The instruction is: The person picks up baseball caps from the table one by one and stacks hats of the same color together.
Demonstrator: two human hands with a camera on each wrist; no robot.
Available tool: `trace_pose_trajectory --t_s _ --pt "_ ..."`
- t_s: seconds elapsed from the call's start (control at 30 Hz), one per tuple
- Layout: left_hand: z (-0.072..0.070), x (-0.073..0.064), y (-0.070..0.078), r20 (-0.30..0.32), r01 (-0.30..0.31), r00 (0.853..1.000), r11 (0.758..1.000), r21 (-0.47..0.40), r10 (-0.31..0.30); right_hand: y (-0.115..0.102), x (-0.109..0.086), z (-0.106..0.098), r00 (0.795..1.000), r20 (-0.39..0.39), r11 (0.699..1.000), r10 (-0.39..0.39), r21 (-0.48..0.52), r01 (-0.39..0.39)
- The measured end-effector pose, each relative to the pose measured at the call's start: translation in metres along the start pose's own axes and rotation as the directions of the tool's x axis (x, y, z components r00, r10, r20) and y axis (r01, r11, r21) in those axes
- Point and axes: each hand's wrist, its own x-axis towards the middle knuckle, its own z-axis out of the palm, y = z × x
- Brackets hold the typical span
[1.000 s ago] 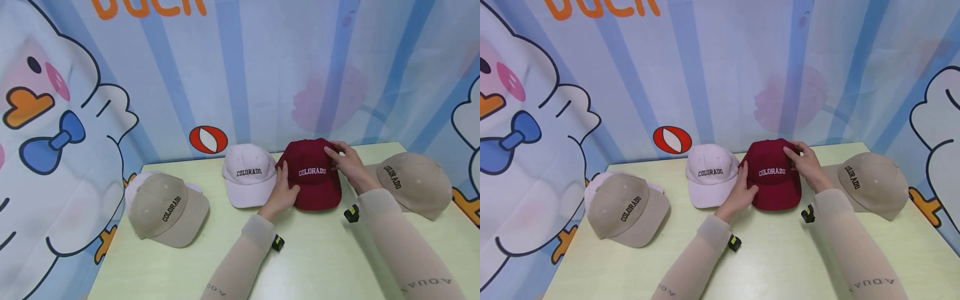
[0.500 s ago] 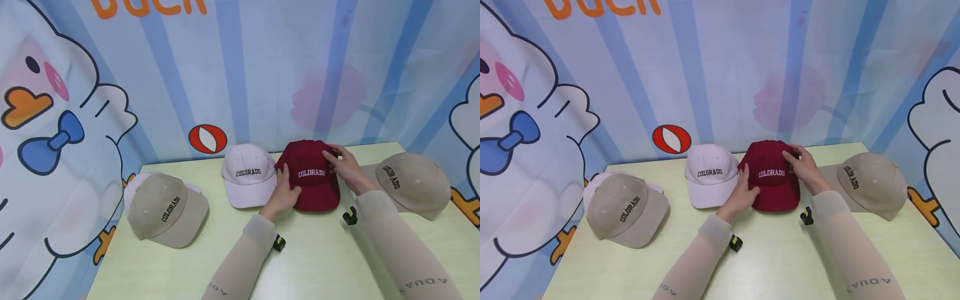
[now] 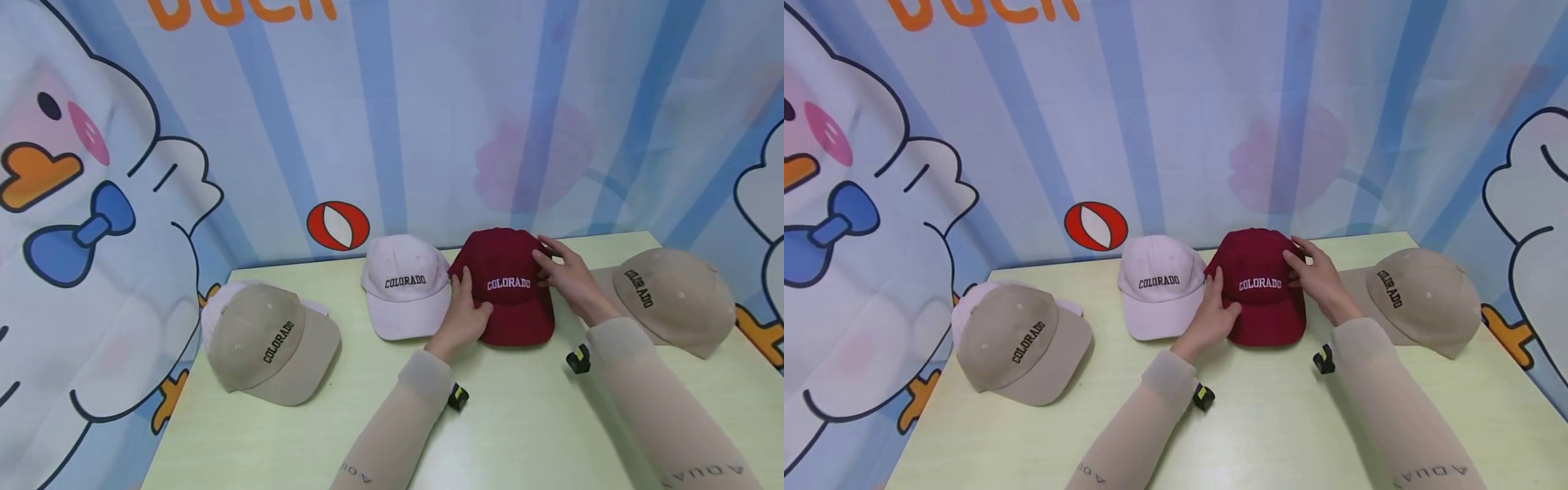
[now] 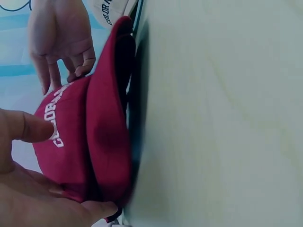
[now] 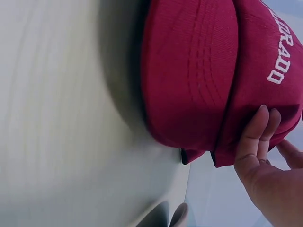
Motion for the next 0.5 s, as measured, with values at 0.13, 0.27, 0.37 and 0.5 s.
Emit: trace_pose_trajectory --t_s 0.13,0.27,0.37,0.5 --pt "0.0 -0.002 0.006 -0.036 0.0 0.999 1.0 0.0 0.0 0.0 -0.005 -0.003 1.0 -0.001 1.0 0.002 0.026 -0.002" --pt "0.001 -0.005 0.013 -0.057 -0.001 0.998 1.0 0.0 0.001 -0.001 -0.01 -0.005 1.0 -0.014 0.999 -0.008 0.035 0.009" --pt "0.002 -0.008 0.019 -0.07 -0.009 0.998 1.0 0.003 0.009 -0.003 -0.013 -0.008 0.999 -0.023 0.999 -0.029 0.018 0.029" --pt "0.005 -0.013 0.029 -0.072 -0.013 0.997 1.0 0.004 0.013 -0.006 -0.02 -0.013 0.999 -0.025 0.999 -0.042 0.022 0.043"
